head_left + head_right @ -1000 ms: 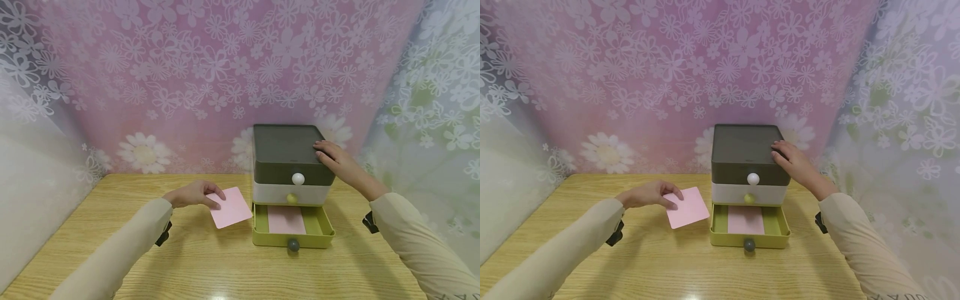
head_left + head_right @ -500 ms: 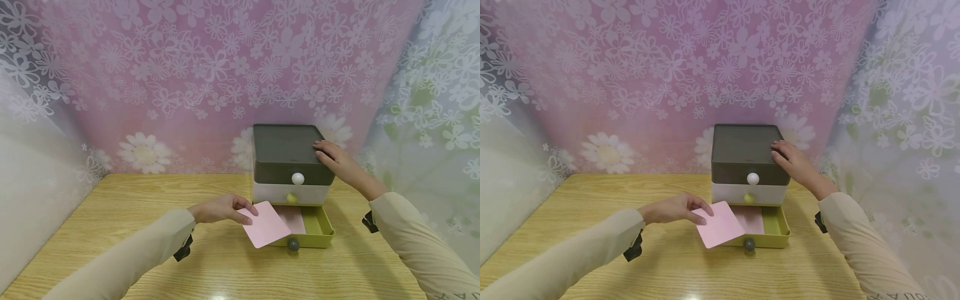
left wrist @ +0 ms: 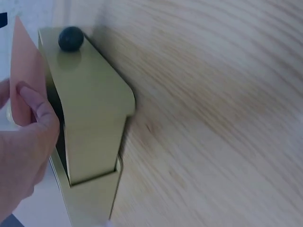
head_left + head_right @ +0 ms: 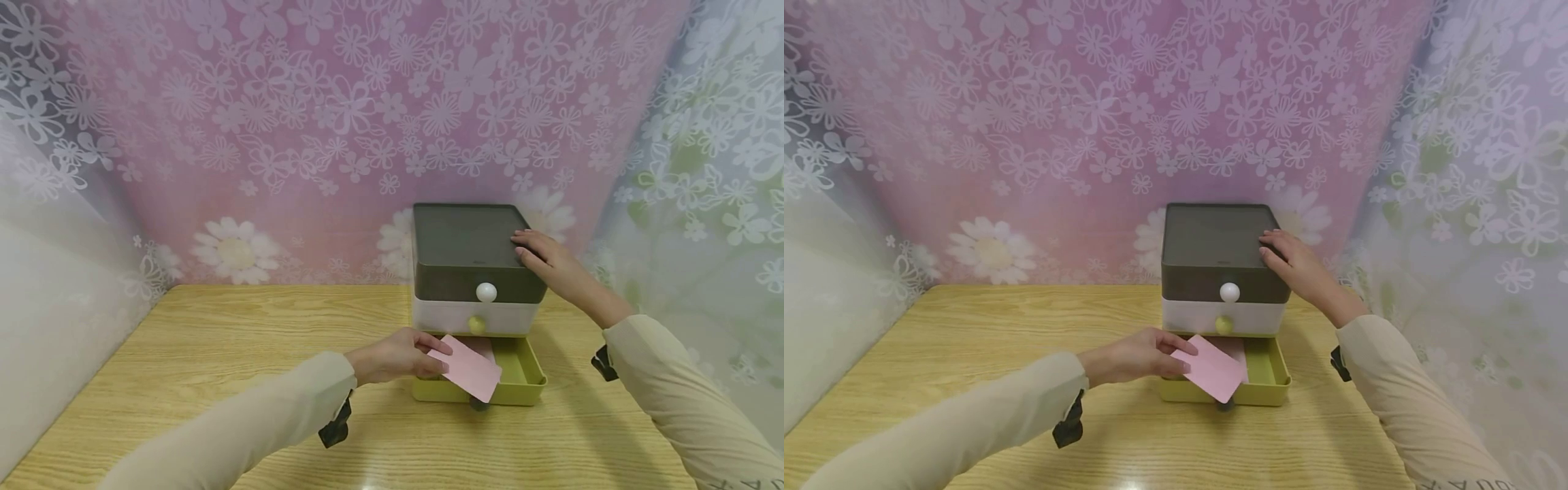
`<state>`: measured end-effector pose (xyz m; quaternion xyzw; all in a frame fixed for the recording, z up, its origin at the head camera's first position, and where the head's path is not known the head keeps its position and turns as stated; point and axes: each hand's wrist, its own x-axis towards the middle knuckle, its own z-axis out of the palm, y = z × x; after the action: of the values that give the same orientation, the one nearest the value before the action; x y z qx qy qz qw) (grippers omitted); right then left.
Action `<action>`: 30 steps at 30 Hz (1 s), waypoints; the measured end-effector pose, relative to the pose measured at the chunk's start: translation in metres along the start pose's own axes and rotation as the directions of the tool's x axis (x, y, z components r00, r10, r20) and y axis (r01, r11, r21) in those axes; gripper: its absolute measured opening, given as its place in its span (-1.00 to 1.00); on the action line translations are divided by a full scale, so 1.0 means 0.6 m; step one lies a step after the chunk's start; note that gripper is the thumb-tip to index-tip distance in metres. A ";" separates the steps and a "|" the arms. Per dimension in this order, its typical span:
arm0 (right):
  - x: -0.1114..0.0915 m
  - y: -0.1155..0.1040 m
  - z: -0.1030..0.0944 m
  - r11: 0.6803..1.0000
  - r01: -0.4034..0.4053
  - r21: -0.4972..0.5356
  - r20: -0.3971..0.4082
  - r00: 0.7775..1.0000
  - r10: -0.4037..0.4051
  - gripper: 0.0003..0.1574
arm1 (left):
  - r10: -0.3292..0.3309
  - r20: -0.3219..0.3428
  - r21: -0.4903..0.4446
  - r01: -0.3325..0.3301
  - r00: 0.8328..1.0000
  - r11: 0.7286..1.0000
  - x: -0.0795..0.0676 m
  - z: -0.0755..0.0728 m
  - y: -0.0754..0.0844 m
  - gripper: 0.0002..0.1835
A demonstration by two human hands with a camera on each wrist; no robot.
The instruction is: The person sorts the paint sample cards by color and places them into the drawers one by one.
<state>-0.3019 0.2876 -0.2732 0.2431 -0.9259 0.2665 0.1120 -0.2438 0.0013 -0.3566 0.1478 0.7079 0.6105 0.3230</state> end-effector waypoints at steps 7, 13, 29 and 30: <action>0.000 0.000 0.000 1.000 0.003 0.008 -0.004 1.000 -0.003 -0.40 | -0.027 -0.098 -0.012 0.026 0.995 1.000 0.015 0.021 -0.002 -0.66; 0.001 0.000 0.001 1.000 0.004 0.000 -0.006 1.000 -0.004 -0.40 | -0.013 -0.214 0.022 0.018 0.977 1.000 0.037 0.037 -0.016 -0.62; 0.002 0.003 0.003 1.000 0.016 -0.005 -0.013 1.000 -0.017 -0.41 | 0.005 -0.242 0.056 0.009 0.970 0.998 0.062 0.061 -0.021 -0.57; 0.002 0.003 0.003 1.000 0.018 -0.004 -0.013 1.000 -0.018 -0.41 | 0.002 -0.234 0.055 0.011 0.972 0.998 0.063 0.060 -0.021 -0.57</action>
<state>-0.3041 0.2874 -0.2750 0.2494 -0.9235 0.2653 0.1210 -0.2464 0.0492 -0.3805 0.0825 0.7580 0.6030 0.2346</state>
